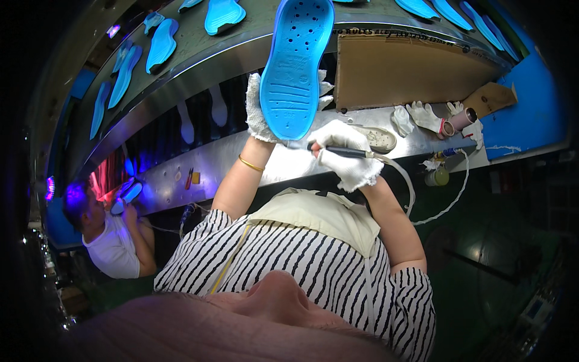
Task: The person uses a brush to apply a liquid substance across the bottom of a blue shoe sole, then places the sole onto a moving conveyor belt containing other soles.
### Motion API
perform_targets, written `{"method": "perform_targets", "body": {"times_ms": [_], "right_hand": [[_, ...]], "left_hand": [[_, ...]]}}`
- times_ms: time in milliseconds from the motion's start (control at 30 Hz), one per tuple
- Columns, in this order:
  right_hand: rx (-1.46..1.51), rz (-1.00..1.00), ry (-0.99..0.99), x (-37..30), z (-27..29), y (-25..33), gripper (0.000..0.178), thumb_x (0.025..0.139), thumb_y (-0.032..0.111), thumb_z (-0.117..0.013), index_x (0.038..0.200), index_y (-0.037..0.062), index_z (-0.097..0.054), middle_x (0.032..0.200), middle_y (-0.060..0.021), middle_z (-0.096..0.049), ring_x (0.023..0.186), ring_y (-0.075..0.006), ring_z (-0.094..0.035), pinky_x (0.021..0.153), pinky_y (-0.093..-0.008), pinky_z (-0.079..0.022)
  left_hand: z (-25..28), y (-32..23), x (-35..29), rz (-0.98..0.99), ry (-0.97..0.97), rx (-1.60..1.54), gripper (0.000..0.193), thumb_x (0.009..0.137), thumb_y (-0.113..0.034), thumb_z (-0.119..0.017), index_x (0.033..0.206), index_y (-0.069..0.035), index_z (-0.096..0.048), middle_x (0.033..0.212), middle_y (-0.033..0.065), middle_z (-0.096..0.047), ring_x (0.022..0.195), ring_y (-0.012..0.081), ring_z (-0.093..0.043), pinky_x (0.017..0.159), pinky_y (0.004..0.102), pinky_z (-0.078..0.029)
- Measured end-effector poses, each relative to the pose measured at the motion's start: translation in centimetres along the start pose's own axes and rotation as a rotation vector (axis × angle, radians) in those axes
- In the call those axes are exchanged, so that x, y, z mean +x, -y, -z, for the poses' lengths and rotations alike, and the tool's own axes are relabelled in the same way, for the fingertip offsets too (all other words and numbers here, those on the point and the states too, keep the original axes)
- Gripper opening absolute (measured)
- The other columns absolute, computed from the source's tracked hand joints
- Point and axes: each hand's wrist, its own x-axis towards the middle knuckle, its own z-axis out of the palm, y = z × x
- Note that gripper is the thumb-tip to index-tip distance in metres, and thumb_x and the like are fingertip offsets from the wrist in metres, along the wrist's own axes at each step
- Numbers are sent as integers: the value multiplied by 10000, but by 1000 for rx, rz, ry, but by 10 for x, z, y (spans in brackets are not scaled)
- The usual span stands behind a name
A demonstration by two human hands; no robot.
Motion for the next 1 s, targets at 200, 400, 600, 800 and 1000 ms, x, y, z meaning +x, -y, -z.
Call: {"method": "perform_targets", "body": {"times_ms": [200, 400, 600, 800, 1000], "right_hand": [[173, -51, -22, -6, 6, 2, 152, 780, -45, -621, 908, 10, -562, 960, -70, -614, 775, -96, -577, 688, -246, -485], [-260, 276, -21, 13, -1, 13, 218, 688, -88, -597, 876, 20, -578, 925, -105, -606, 796, -163, -603, 726, -288, -500], [-253, 114, 94, 20, -5, 11, 158, 660, -29, -642, 786, 36, -574, 852, -58, -624, 788, -143, -598, 740, -277, -493], [-173, -216, 175, 24, 14, 15, 104, 655, -1, -621, 750, 35, -596, 814, -43, -633, 790, -120, -597, 738, -258, -490], [-195, -220, 128, 22, 14, 22, 103, 739, 50, -671, 823, 50, -612, 869, -40, -635, 814, -112, -603, 758, -259, -499]], "left_hand": [[-8, -3, 0, 24, -4, -7, 883, 844, -681, -400, 1438, -41, -269, 1407, 264, -352, 1267, 424, -405, 1059, 549, -337], [-16, -8, 1, 161, -109, -5, 711, 930, -517, -401, 1376, 35, -352, 1314, 312, -439, 1173, 413, -507, 965, 487, -460], [9, -16, 7, 269, -403, 242, 541, 931, -425, -497, 1190, 47, -551, 1070, 231, -631, 891, 304, -667, 762, 398, -575], [-4, -10, 6, 432, -389, 450, 475, 929, -415, -517, 1146, 0, -596, 1011, 146, -661, 822, 201, -673, 703, 307, -577], [-3, -9, 6, 498, -367, 516, 519, 939, -438, -480, 1271, -42, -520, 1136, 153, -620, 940, 221, -654, 766, 330, -568]]}}
